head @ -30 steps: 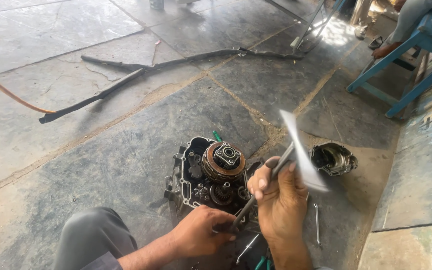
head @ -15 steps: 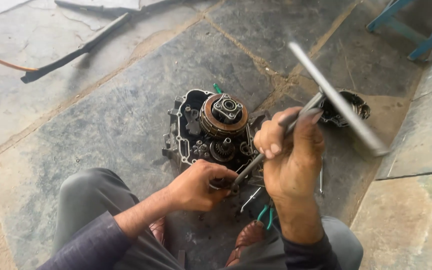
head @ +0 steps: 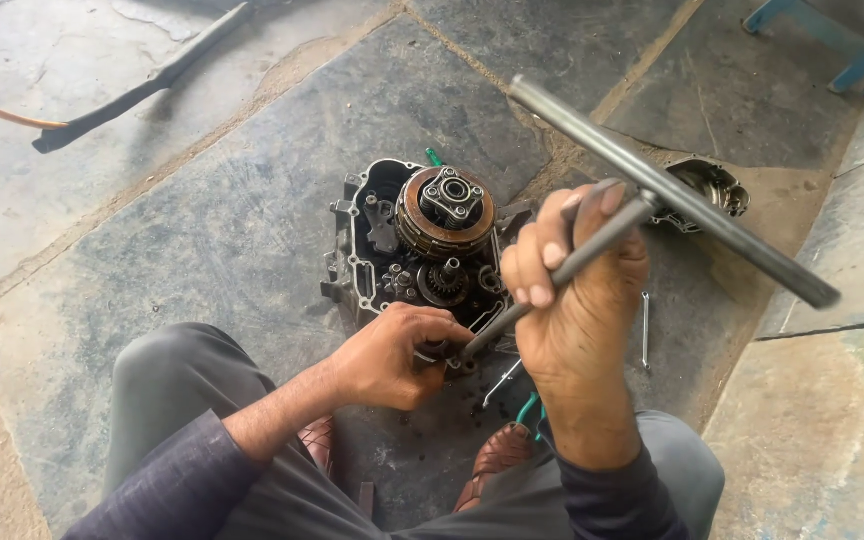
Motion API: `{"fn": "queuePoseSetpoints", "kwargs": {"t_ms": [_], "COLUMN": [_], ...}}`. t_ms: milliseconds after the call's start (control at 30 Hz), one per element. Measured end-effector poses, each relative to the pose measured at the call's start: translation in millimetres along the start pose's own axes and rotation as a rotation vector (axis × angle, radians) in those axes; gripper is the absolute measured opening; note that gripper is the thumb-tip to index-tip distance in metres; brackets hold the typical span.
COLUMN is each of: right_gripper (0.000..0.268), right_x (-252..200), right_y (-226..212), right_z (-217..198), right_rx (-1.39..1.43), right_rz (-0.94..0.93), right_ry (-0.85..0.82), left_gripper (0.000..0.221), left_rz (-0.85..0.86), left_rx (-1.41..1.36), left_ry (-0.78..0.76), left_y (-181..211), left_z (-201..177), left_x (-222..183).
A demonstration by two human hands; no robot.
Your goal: The recorder is repairing an internal motorcycle engine component using tools.
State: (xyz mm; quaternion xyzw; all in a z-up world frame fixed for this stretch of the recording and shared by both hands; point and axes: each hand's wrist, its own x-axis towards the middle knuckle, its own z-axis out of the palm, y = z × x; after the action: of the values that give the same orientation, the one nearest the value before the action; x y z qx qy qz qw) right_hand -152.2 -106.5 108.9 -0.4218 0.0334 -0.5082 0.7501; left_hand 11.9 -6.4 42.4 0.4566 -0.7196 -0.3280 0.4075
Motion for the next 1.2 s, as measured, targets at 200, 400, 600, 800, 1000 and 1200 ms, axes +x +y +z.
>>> {"fn": "queuePoseSetpoints", "kwargs": {"t_ms": [200,400,600,800,1000,1200], "right_gripper": [0.031,0.019,0.037,0.025,0.038,0.041], "right_x": [-2,-3,-6,-2,-8,-2], "right_y": [-6,4,10,6,14,2], "right_z": [27,18,5,42,8,33], "right_rx": [0.029,-0.180,-0.088,-0.001,-0.218,-0.098], "right_rz": [-0.132,-0.284,-0.123,-0.174,-0.173,-0.025], "right_ry": [0.029,0.027,-0.038,0.024,0.026,-0.031], "left_gripper": [0.047,0.041,0.032,0.028,0.026,0.027], "left_rz": [-0.009,-0.029,-0.043,-0.055,-0.058,-0.101], "left_rx": [0.021,0.007,-0.028,0.010,0.033,-0.009], "left_ry": [0.011,0.006,0.019,0.023,0.013,0.008], "left_y": [0,-1,13,6,8,10], "left_z": [2,2,0,3,2,1], "left_x": [0,0,1,-1,1,1]}}
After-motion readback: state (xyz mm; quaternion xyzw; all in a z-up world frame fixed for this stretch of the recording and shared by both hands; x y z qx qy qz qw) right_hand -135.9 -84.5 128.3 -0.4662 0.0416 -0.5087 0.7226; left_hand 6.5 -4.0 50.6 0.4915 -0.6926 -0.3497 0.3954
